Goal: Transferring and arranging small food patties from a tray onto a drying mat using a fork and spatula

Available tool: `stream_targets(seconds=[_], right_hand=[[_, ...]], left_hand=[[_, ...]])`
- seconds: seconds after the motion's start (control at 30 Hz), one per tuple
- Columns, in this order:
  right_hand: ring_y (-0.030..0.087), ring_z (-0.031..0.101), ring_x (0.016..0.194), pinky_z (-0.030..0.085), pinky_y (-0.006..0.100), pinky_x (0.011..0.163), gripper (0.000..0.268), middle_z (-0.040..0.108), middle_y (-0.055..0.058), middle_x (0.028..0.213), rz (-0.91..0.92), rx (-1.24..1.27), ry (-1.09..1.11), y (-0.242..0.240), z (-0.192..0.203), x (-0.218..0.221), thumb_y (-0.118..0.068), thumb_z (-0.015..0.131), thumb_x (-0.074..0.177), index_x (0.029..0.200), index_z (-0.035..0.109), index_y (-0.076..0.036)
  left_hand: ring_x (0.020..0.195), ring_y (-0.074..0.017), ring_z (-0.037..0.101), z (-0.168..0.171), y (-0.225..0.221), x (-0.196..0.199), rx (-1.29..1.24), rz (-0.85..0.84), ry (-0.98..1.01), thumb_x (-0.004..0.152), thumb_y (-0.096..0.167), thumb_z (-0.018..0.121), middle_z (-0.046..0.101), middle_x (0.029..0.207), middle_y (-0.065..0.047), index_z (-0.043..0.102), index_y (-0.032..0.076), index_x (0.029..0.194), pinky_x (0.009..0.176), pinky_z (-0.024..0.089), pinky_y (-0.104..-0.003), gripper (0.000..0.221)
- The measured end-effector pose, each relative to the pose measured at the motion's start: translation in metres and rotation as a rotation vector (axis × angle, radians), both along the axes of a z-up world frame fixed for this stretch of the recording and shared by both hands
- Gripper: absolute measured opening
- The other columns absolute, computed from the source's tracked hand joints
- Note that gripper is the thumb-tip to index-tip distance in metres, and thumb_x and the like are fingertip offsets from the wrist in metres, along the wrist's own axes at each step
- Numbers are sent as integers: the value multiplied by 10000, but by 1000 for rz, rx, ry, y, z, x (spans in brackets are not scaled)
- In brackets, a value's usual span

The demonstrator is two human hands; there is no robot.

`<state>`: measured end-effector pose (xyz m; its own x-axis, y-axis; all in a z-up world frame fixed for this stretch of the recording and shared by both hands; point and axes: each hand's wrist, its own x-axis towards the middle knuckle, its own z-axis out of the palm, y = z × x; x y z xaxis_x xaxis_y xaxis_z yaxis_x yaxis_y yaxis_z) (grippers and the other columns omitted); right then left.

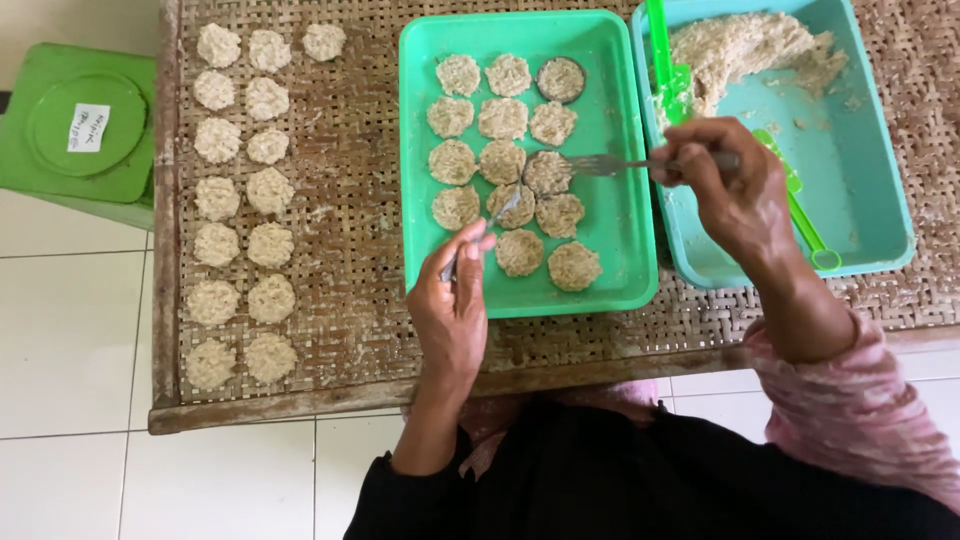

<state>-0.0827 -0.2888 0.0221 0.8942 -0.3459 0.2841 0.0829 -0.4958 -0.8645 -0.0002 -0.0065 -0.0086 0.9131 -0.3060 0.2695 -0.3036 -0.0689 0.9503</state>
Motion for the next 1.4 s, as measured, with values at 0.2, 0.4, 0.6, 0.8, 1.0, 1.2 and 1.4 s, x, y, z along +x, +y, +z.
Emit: stream_targets(seconds=[0.2,0.4,0.6,0.8,1.0,1.2,1.4], right_hand=[[287,693,810,608,336,647,106,692,255,997,-133,-221,-194,10,-8,-32,106,475,1151,1211,562,109],[344,721,874,629,440,827,166,710,277,985,-370,-39,-109,53,-32,-38,56,490,1117,1151,646,98],[294,752,893,647,396,817,150,739,232,988,-501,105,-98,66,-47,-43,12,534,1056,1100,674,44],[310,749,909,644,400,811,178,735,239,999,-516,211,-74,68,-42,-36,21,526,1044,1120,686,37],[274,752,910,641,346,814,183,742,212,1006,-536,303,-31,65,-44,-33,-23,527,1049,1137,681,21],[268,751,913,639,337,825,183,741,216,1015,-539,355,-33,60,-42,-29,-43,526,1048,1135,667,35],[323,752,915,652,378,823,210,725,265,1018,-526,420,-95,47,-56,-29,-79,513,1079,1157,643,66]], left_hand=[[590,-64,543,4,-21,23,27,-67,-46,1017,100,618,777,1045,-119,659,79,1280,453,419,-201,267],[859,-283,744,-15,-42,44,204,-41,-303,1069,238,570,791,942,-98,723,142,1207,784,582,-410,227],[886,-294,725,-35,-51,62,272,-42,-375,1039,196,597,788,992,-41,737,201,1207,858,573,-420,218],[889,-255,725,-30,-55,72,321,-85,-372,1037,233,604,784,976,1,745,236,1196,868,581,-398,212],[877,-283,695,-13,-51,72,361,-120,-335,1024,221,611,786,956,-3,751,228,1177,868,564,-413,207],[873,-251,687,-15,-50,70,363,-121,-283,1038,217,595,793,945,13,749,240,1181,859,569,-391,212],[872,-268,680,-11,-46,68,331,-141,-226,1043,199,588,797,949,-26,744,221,1182,866,569,-397,210]])
